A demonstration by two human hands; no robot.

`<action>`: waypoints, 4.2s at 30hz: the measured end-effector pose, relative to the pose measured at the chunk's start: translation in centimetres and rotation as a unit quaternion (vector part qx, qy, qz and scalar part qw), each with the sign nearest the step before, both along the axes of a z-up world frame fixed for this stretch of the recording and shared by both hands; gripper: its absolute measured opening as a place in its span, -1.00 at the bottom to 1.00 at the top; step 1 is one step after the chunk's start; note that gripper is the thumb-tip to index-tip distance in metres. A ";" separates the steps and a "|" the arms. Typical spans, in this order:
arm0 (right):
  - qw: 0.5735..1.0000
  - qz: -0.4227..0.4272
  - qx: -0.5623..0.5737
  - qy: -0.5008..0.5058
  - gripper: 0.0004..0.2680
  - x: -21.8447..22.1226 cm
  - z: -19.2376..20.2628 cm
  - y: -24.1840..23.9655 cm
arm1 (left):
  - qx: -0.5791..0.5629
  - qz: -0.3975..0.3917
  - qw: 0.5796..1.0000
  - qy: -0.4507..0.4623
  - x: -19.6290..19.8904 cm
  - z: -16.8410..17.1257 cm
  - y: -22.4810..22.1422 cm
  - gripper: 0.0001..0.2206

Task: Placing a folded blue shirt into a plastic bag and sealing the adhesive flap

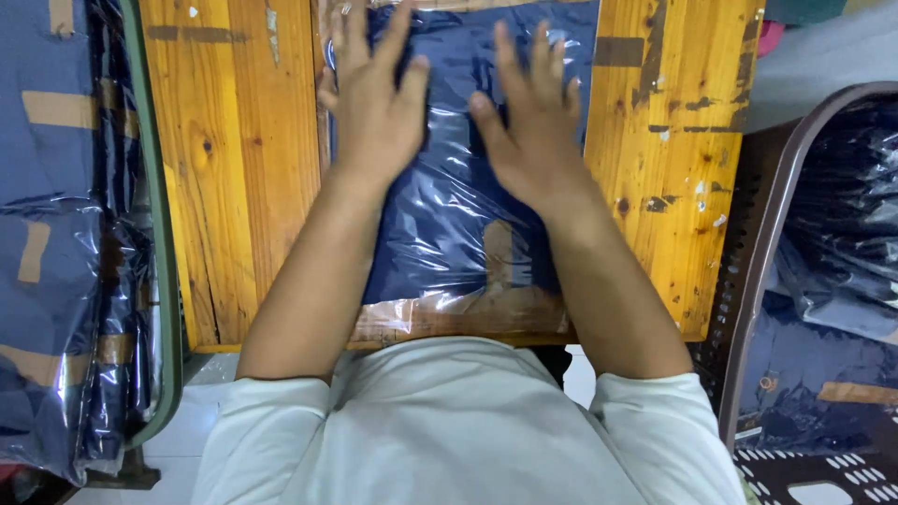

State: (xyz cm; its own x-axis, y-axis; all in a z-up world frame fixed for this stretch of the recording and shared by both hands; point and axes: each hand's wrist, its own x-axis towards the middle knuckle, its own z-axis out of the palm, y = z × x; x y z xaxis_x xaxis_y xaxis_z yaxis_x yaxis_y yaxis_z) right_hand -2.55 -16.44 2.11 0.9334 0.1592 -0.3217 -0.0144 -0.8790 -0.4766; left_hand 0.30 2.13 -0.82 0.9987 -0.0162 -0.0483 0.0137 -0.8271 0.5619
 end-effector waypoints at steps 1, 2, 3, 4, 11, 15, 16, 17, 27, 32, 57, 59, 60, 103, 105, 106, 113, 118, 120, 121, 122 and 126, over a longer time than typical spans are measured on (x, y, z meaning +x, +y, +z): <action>0.999 0.001 0.012 -0.041 -0.51 -0.6 0.9 -0.7 | -0.050 -0.002 0.999 0.005 -0.2 0.6 0.5 -0.52; 0.997 0.002 0.023 -0.080 -0.51 -1.3 1.8 -1.4 | -0.100 -0.004 0.995 0.011 -0.5 1.3 0.9 -0.51; 0.997 0.001 0.023 -0.079 -0.51 -2.5 2.3 -1.6 | -0.101 -0.006 0.995 0.013 -1.3 2.3 1.1 -0.51; 0.996 0.047 0.001 -0.077 -0.51 -3.7 2.9 -1.7 | -0.060 -0.035 0.997 0.025 -2.1 3.4 1.4 -0.44; 0.976 0.172 -0.110 -0.072 -0.26 -13.3 -0.2 -1.2 | 0.133 -0.172 0.974 0.066 -12.3 5.5 4.8 -0.28; 0.967 0.184 -0.158 -0.083 -0.15 -15.7 -2.1 -1.4 | 0.103 -0.208 0.969 0.085 -16.6 3.4 7.1 -0.11; 0.971 0.177 -0.141 -0.074 -0.20 -15.7 -2.1 -1.3 | 0.102 -0.213 0.968 0.085 -17.1 2.9 7.2 -0.11; 0.976 0.169 -0.124 -0.066 -0.26 -15.8 -2.1 -1.2 | 0.100 -0.218 0.967 0.085 -17.6 2.5 7.4 -0.11; 0.963 0.139 -0.180 -0.145 -0.19 -12.4 -2.1 -2.9 | 0.044 -0.161 0.984 -0.059 -16.9 0.1 6.6 -0.23; 0.921 0.156 -0.073 -0.349 -0.29 -15.1 -3.3 -1.9 | 0.028 -0.184 0.970 -0.157 -18.1 -2.6 6.9 -0.37; 0.919 0.194 -0.009 -0.342 -0.72 -17.7 -4.5 5.3 | -0.070 -0.094 0.934 -0.338 -18.9 -0.7 5.4 -0.81; 0.924 0.188 -0.072 -0.326 -0.62 -18.2 -5.7 5.1 | -0.043 -0.057 0.972 -0.225 -20.2 -0.6 5.9 -0.58; 0.925 0.187 -0.071 -0.323 -0.62 -18.2 -4.8 5.7 | -0.043 -0.059 0.972 -0.222 -20.6 -0.2 6.2 -0.58; 0.954 0.181 -0.164 -0.176 -0.47 -12.1 -5.4 10.1 | -0.178 0.011 0.935 -0.307 -21.8 -3.4 6.4 -0.79; 0.955 0.169 -0.169 -0.175 -0.47 -11.8 -5.6 10.4 | -0.182 0.011 0.934 -0.307 -21.8 -3.3 6.3 -0.80; 0.953 0.165 -0.181 -0.178 -0.47 -11.7 -5.5 10.5 | -0.183 0.009 0.932 -0.313 -21.8 -3.2 6.2 -0.80; 0.952 0.174 -0.192 -0.161 -0.56 -10.7 -4.6 10.7 | -0.202 -0.035 0.938 -0.280 -22.2 -2.9 6.2 -0.77; 0.954 0.176 -0.195 -0.146 -0.55 -10.4 -3.9 10.9 | -0.196 -0.033 0.940 -0.279 -22.3 -3.0 6.4 -0.78; 0.958 0.170 -0.192 -0.130 -0.56 -10.3 -3.1 11.1 | -0.193 -0.031 0.941 -0.276 -22.2 -2.8 6.4 -0.78; 0.959 0.173 -0.202 -0.094 -0.55 -10.2 -2.4 11.3 | -0.188 -0.030 0.941 -0.281 -22.1 -2.6 6.4 -0.79; 0.960 0.176 -0.211 -0.058 -0.55 -10.2 -1.7 11.5 | -0.183 -0.026 0.941 -0.285 -22.1 -2.4 6.4 -0.81; 0.963 0.203 -0.174 -0.011 -0.51 -11.5 -1.2 10.2 | -0.166 -0.019 0.945 -0.280 -21.7 -1.7 6.8 -0.83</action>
